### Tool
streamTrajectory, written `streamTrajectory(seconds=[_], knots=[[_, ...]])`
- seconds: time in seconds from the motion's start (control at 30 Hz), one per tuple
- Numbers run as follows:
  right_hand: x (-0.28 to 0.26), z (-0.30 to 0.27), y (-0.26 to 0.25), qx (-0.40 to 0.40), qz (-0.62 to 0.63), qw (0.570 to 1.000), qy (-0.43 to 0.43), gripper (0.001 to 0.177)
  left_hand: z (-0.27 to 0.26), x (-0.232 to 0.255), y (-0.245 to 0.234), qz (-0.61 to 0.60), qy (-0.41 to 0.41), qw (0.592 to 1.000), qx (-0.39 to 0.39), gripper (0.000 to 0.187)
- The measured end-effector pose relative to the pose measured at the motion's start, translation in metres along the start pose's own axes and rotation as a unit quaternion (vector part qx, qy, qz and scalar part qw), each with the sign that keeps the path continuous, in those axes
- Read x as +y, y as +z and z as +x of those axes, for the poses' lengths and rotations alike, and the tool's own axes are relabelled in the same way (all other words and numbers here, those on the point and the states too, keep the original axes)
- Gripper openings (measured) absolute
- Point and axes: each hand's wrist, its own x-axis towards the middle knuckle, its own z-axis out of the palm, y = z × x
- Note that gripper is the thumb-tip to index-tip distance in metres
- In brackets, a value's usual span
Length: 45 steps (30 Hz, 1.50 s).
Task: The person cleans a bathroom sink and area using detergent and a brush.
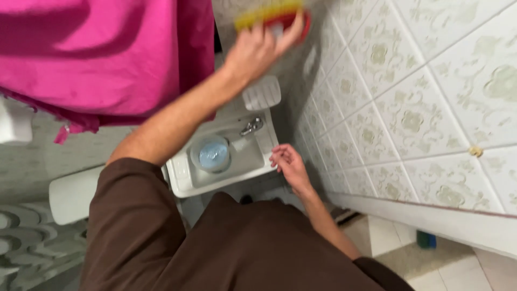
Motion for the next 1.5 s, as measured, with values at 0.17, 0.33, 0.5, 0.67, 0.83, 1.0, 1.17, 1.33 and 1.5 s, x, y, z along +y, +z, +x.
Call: streamTrajectory(seconds=[0.17,0.33,0.5,0.67,0.83,1.0,1.17,1.33,1.5], knots=[[-0.016,-0.007,0.005,-0.003,0.001,1.0,-0.006,0.016,0.008,-0.004,0.016,0.014,-0.012,1.0,0.025,0.068],[-0.006,-0.017,0.0,0.002,-0.008,1.0,0.006,0.016,-0.06,0.053,0.062,-0.054,0.05,0.994,-0.079,0.065],[-0.007,-0.025,-0.003,0.009,-0.014,1.0,0.013,0.016,-0.045,0.041,0.048,-0.075,0.057,0.985,-0.143,0.067],[-0.009,-0.023,0.0,0.004,-0.014,1.0,-0.002,0.016,0.004,-0.004,0.001,-0.016,-0.023,0.999,-0.022,0.073],[0.0,-0.029,-0.003,0.01,-0.013,1.0,0.002,0.015,-0.053,0.05,0.066,-0.086,0.03,0.992,-0.089,0.066],[0.006,-0.037,-0.006,0.014,-0.011,1.0,-0.004,0.015,-0.051,0.054,0.042,-0.187,-0.011,0.959,-0.21,0.059],[-0.001,-0.039,0.002,0.009,-0.01,1.0,-0.002,0.016,-0.059,0.047,0.01,-0.413,-0.139,0.87,-0.231,0.063],[0.014,-0.034,-0.002,-0.001,-0.01,1.0,0.008,0.016,-0.092,0.063,0.031,-0.486,-0.157,0.828,-0.232,0.054],[0.02,-0.048,-0.005,-0.006,-0.004,1.0,0.001,0.016,-0.119,0.086,0.044,-0.541,-0.169,0.795,-0.216,0.045]])
